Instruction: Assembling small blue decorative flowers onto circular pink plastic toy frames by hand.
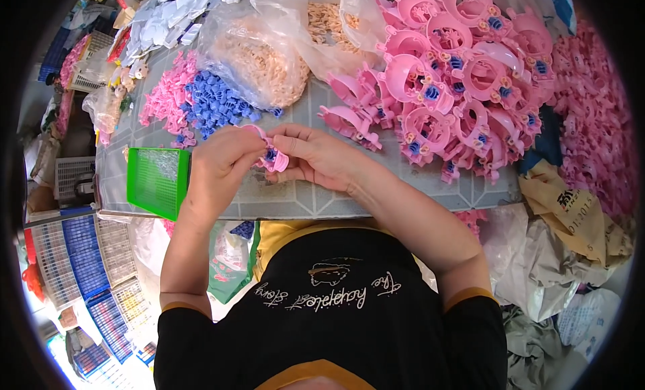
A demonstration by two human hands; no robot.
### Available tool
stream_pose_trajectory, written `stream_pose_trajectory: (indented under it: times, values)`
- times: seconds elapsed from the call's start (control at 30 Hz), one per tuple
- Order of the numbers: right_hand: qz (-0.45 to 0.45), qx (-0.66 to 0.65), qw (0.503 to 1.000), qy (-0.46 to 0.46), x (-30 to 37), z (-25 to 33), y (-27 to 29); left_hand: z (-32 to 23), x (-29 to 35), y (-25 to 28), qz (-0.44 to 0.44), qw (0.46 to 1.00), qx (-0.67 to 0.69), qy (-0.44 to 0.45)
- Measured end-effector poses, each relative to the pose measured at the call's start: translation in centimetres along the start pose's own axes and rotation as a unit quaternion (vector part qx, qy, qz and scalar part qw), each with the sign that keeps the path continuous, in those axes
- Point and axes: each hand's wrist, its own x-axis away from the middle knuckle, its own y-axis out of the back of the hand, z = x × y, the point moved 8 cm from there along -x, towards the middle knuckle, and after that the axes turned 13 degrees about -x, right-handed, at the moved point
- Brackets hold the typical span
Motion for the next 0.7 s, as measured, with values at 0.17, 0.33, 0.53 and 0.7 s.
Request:
stream_pose_trajectory:
  times: [0.17,0.33,0.53,0.7]
  values:
    - [0.037,-0.085,0.996,-0.017,0.1,0.3,-1.5,0.6,0.0,1.0,-0.031,0.996,0.053,0.068]
    - [0.053,-0.076,0.996,-0.012,0.1,0.3,-2.0,-0.8,0.3,1.9,-0.050,0.995,-0.086,-0.022]
    - [0.047,-0.071,0.996,-0.002,0.1,0.4,-1.5,-0.9,0.5,1.1,-0.076,0.991,-0.105,-0.032]
    - [0.063,-0.065,0.996,-0.003,0.2,0.3,-1.6,-1.0,0.7,0.8,-0.080,0.990,-0.108,-0.032]
